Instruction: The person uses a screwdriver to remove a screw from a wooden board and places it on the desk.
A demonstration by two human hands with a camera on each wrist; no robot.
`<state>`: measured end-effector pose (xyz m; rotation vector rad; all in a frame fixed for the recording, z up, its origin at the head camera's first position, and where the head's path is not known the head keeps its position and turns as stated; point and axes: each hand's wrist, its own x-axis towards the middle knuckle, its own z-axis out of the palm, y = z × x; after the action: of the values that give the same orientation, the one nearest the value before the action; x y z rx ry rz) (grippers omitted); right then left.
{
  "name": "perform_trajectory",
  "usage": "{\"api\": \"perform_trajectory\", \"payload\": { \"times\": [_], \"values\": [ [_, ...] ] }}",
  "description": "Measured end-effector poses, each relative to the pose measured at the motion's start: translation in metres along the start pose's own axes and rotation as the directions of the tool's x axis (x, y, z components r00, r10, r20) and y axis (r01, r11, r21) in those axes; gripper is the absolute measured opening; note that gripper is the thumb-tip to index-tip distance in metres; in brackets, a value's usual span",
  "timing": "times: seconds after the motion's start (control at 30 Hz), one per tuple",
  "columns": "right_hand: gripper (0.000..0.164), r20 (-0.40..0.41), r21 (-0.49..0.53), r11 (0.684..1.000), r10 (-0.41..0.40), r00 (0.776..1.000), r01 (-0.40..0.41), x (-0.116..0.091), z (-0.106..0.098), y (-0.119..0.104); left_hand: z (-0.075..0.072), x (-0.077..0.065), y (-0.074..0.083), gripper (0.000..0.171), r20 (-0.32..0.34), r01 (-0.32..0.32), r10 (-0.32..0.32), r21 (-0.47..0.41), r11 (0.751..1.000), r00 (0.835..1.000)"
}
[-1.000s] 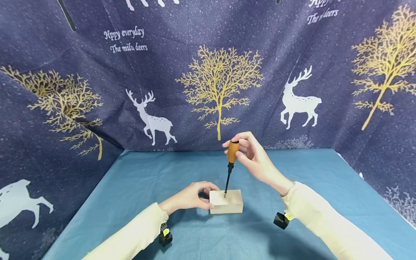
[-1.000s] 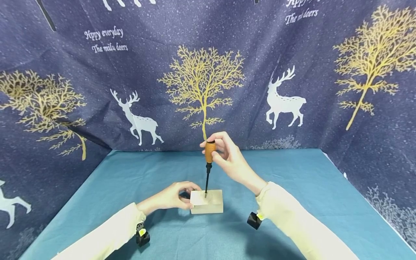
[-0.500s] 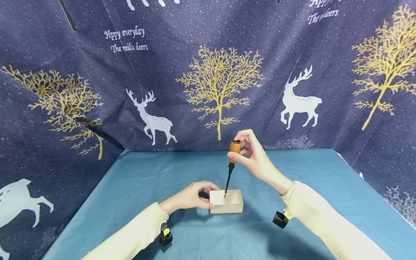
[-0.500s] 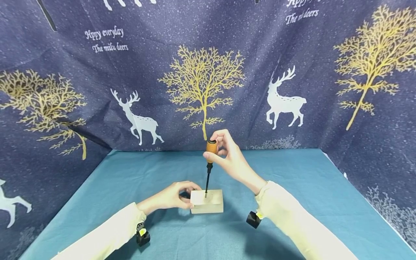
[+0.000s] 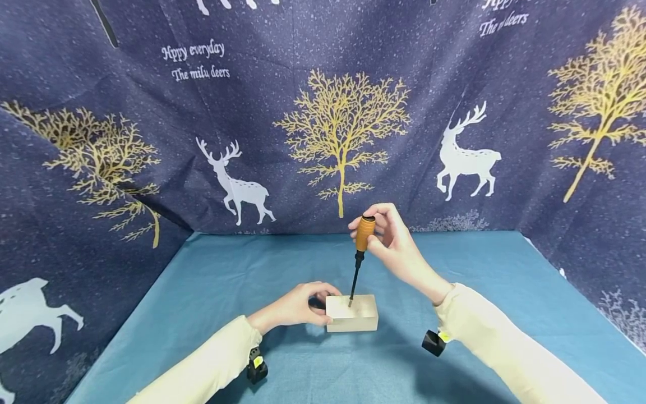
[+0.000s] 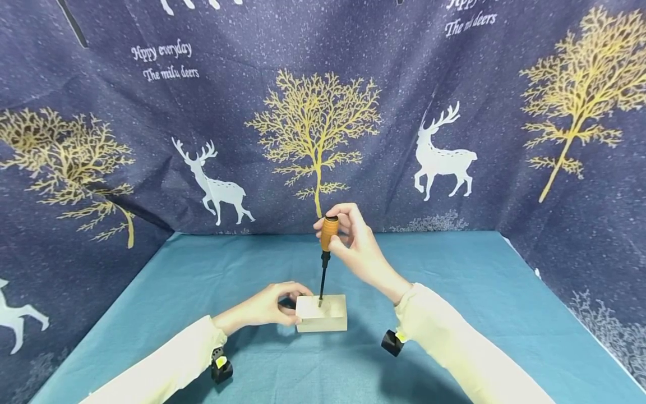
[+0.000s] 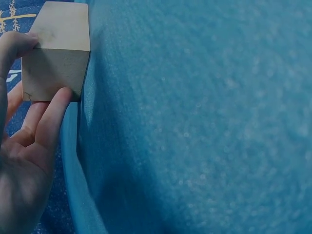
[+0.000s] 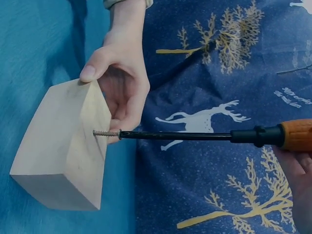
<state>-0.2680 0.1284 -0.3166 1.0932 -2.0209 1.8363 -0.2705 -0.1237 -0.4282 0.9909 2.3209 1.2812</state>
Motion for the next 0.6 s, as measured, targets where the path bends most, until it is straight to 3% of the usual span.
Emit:
{"api": "perform_trajectory", "payload": {
  "times": [0.13,0.27,0.37,0.6],
  "values": [
    [0.038,-0.020,-0.024,0.999,-0.031,0.999,0.031,0.000,0.003,0.003,0.000,0.000,0.000,0.046,0.000,0.003,-0.003,0.006,1.000,1.000],
    [0.037,-0.081,-0.172,0.985,-0.023,0.996,0.009,-0.002,0.004,0.002,0.000,0.001,0.000,0.046,-0.006,0.007,-0.007,0.017,1.000,1.000],
    [0.046,-0.116,-0.260,0.965,0.003,0.993,-0.033,-0.003,0.004,0.000,0.000,0.001,0.001,0.046,-0.013,0.011,-0.011,0.025,1.000,1.000],
    [0.048,-0.093,-0.200,0.978,0.045,0.995,-0.063,-0.001,0.005,-0.007,0.000,0.001,0.000,0.046,-0.008,0.007,-0.007,0.018,1.000,1.000]
  ]
}}
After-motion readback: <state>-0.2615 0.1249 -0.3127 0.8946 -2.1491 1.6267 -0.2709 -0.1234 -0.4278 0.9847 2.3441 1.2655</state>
